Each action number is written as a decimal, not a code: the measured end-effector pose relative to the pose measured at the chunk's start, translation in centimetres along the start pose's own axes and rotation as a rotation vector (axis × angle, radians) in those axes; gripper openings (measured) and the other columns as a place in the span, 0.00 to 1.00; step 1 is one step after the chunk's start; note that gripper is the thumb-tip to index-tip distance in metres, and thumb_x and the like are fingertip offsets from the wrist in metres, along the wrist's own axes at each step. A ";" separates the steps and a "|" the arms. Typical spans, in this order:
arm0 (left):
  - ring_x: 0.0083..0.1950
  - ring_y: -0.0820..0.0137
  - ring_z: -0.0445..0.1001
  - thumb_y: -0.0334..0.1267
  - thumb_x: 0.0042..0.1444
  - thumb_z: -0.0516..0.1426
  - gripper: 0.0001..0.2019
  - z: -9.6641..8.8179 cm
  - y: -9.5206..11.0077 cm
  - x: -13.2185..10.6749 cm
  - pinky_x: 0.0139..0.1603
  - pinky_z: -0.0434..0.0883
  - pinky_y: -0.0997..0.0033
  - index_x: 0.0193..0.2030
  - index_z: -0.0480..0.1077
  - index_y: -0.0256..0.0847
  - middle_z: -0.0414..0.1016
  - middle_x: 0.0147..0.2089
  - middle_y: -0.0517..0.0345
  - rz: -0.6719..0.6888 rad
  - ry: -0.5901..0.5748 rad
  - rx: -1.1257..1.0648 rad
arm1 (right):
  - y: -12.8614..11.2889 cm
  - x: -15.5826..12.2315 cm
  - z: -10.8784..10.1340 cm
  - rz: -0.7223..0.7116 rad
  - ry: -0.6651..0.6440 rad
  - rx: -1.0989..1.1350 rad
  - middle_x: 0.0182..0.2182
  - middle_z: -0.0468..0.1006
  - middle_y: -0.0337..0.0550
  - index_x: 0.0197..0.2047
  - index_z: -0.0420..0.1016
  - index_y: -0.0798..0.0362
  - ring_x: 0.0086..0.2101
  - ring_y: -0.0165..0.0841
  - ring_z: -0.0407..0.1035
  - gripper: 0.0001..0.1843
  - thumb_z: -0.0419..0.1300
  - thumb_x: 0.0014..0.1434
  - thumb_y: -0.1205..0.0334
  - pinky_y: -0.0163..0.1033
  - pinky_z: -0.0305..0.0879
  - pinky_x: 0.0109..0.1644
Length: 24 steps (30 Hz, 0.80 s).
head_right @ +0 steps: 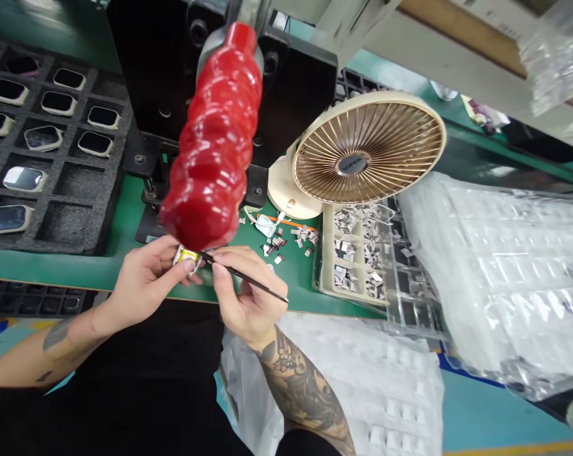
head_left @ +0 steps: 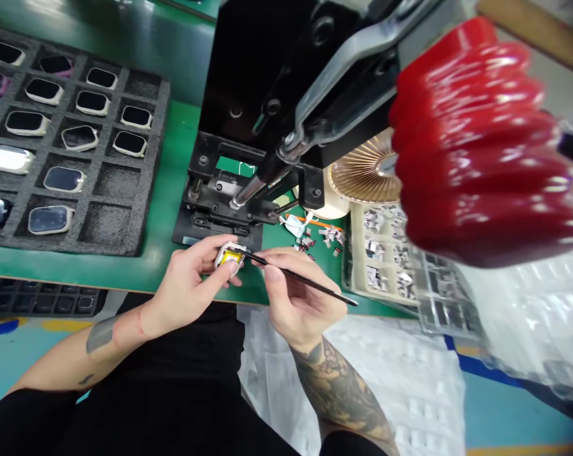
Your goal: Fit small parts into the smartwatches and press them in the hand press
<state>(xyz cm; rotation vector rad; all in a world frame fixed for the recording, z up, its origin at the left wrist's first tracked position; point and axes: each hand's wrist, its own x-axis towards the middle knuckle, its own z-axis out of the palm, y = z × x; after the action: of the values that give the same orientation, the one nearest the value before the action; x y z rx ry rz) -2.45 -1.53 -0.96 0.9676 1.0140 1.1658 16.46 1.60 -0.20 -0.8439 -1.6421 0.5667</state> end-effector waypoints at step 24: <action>0.40 0.62 0.92 0.43 0.71 0.71 0.22 0.0 -0.5 0.2 0.40 0.88 0.68 0.67 0.77 0.40 0.91 0.48 0.49 0.060 0.110 -0.140 | -0.8 -1.1 -1.3 0.098 0.100 0.153 0.41 0.89 0.47 0.54 0.88 0.45 0.41 0.43 0.87 0.09 0.71 0.72 0.62 0.50 0.88 0.41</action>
<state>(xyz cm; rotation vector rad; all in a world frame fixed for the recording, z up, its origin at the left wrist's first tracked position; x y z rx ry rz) -2.30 -1.42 -1.45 0.8355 0.9816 1.3337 17.63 0.18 0.02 -0.8298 -1.4538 0.6984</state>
